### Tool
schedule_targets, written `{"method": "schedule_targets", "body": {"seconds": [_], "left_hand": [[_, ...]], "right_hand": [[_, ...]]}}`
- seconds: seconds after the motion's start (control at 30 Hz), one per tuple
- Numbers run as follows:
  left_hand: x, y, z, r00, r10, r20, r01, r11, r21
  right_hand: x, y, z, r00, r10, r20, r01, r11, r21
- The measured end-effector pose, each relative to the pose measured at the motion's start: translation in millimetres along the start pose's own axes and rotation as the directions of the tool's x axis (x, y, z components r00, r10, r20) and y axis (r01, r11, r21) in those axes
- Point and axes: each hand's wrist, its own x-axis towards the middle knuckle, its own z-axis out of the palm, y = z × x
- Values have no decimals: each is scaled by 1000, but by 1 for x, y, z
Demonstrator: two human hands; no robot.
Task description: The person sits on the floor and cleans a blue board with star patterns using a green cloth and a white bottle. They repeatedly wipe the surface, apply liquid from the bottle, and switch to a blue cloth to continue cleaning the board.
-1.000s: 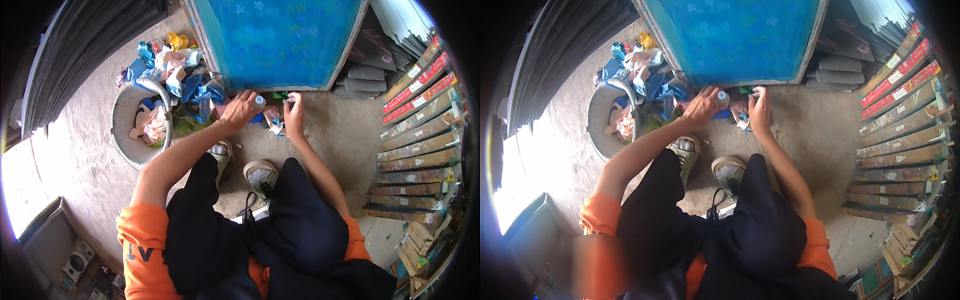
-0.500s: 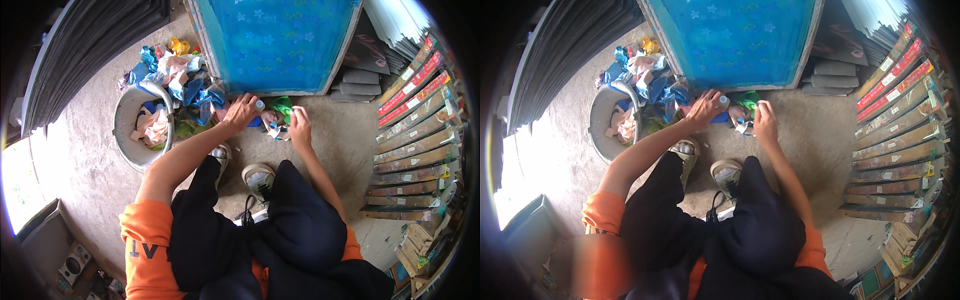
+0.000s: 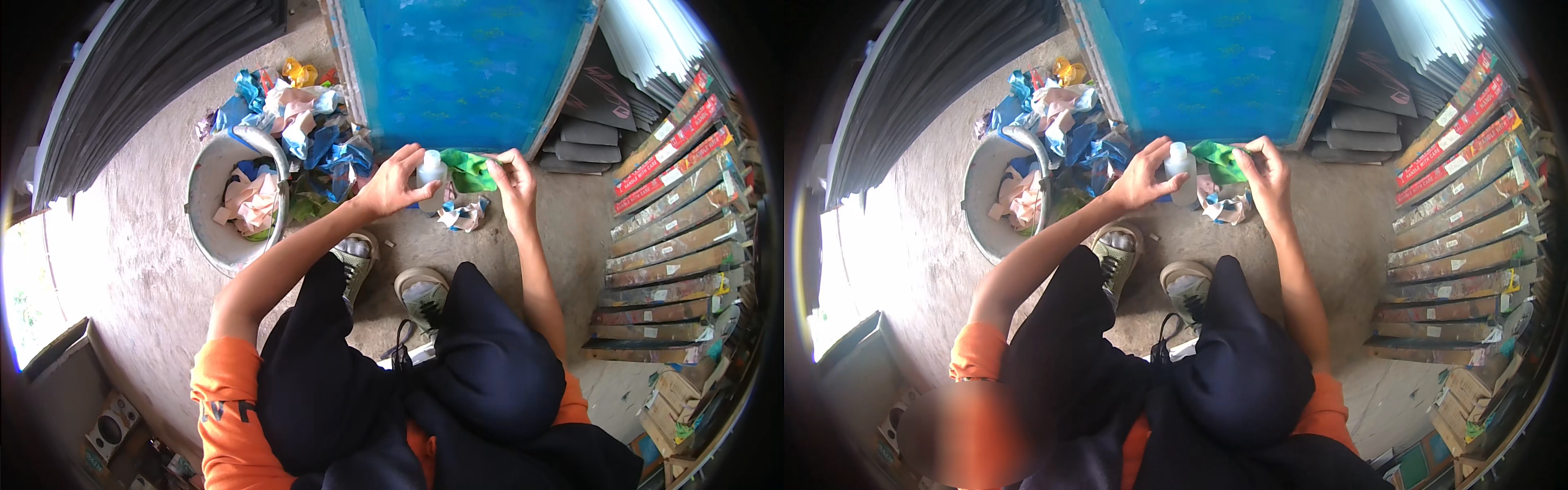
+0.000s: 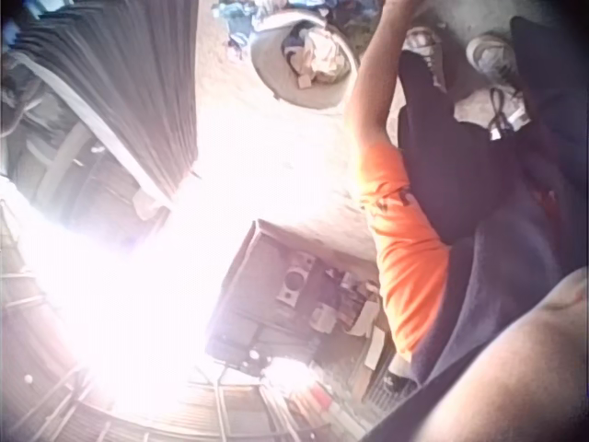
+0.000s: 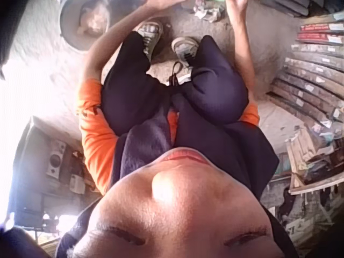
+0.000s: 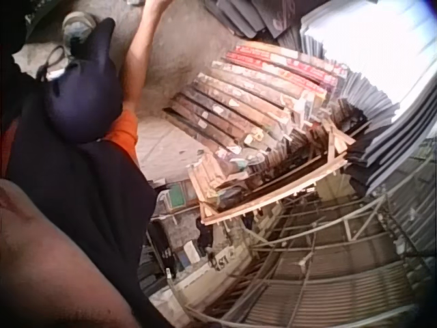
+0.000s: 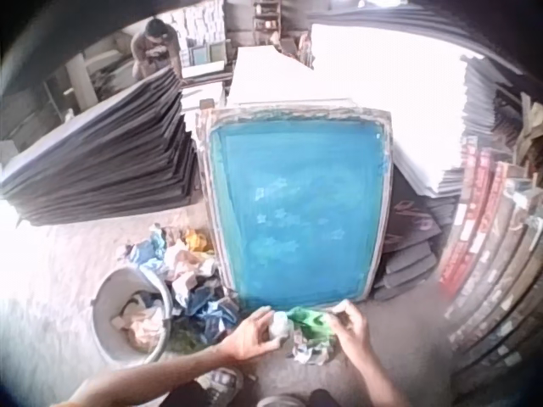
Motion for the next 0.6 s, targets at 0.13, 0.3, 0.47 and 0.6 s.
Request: {"method": "schedule_targets", "body": {"seconds": [0.13, 0.3, 0.47, 0.6], "left_hand": [[-6, 7, -12, 978, 104, -180, -132, 980, -152], [-16, 6, -21, 992, -111, 67, 120, 982, -146], [-17, 14, -10, 1000, -20, -9, 20, 1000, -12], [-16, 21, -7, 997, -81, 17, 79, 990, 117]], "right_hand": [[12, 0, 17, 1000, 0, 24, -1, 999, 36], [9, 7, 38, 999, -16, -42, 17, 999, 28], [1, 5, 54, 990, 60, -129, -60, 998, -1], [-5, 11, 61, 977, 99, -187, -100, 995, 4]]}}
